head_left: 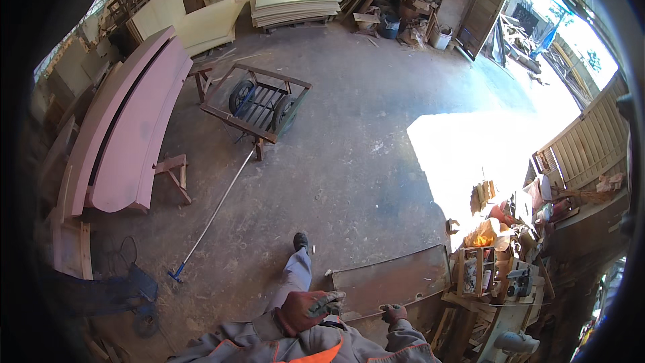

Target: The person walks through a cluttered workshop, picks up a pencil, and then uses a try square to mark straight lines on several wooden planks. The person repeatedly positions the square and draws lines along its edge with the pencil.

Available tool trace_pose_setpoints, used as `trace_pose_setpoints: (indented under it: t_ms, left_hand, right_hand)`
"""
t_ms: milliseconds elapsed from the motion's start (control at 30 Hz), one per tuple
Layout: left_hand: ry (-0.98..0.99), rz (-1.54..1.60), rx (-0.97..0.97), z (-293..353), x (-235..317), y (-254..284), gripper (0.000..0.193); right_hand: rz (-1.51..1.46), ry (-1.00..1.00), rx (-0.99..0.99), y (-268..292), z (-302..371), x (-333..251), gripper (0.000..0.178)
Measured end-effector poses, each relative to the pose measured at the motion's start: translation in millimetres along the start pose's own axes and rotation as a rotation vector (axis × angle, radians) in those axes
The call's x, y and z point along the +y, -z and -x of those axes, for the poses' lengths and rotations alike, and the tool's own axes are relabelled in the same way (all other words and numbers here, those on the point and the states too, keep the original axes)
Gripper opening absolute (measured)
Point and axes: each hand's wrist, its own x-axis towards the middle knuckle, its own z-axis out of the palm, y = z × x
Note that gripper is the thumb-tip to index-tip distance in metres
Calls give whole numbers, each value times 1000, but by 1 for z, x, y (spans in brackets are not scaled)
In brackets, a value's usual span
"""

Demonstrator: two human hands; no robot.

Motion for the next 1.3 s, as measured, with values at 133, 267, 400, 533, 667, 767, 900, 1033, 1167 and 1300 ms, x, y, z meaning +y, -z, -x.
trace_pose_setpoints:
  t_ms: [133, 267, 400, 533, 667, 767, 900, 1033, 1167, 1300]
  left_hand:
    - [-76, -4, 16, -143, -26, 89, 29]
    - [-69, -53, -42, -267, -35, 165, 27]
    - [-67, 17, -83, -386, -52, 208, 31]
    - [-119, 30, -145, -510, -107, 229, 36]
    - [-106, -67, -5, -653, -160, 255, 33]
    - [62, 187, -1, -776, -165, 289, 39]
    - [-33, -2, -3, -917, -141, 353, 38]
    - [-42, 54, 86, -1044, -160, 398, 34]
    - [0, 22, -40, -1189, -214, 437, 36]
    - [-76, -9, -69, -1340, -242, 495, 38]
  right_hand:
    - [163, -39, -96, -31, -26, -61, 17]
    - [960, 134, -182, -63, -46, -94, 39]
    - [720, 4, 11, -121, -110, -141, 41]
    - [466, -14, -25, -158, -177, -260, 34]
    - [210, -49, -91, -188, -256, -443, 28]
    - [-5, -72, -135, -203, -317, -605, 24]
    - [-260, 12, -60, -211, -373, -849, 25]
    - [-99, 226, -67, -209, -424, -1081, 29]
    - [-138, 283, 9, -220, -497, -1239, 30]
    - [-231, 75, 47, -240, -540, -1309, 29]
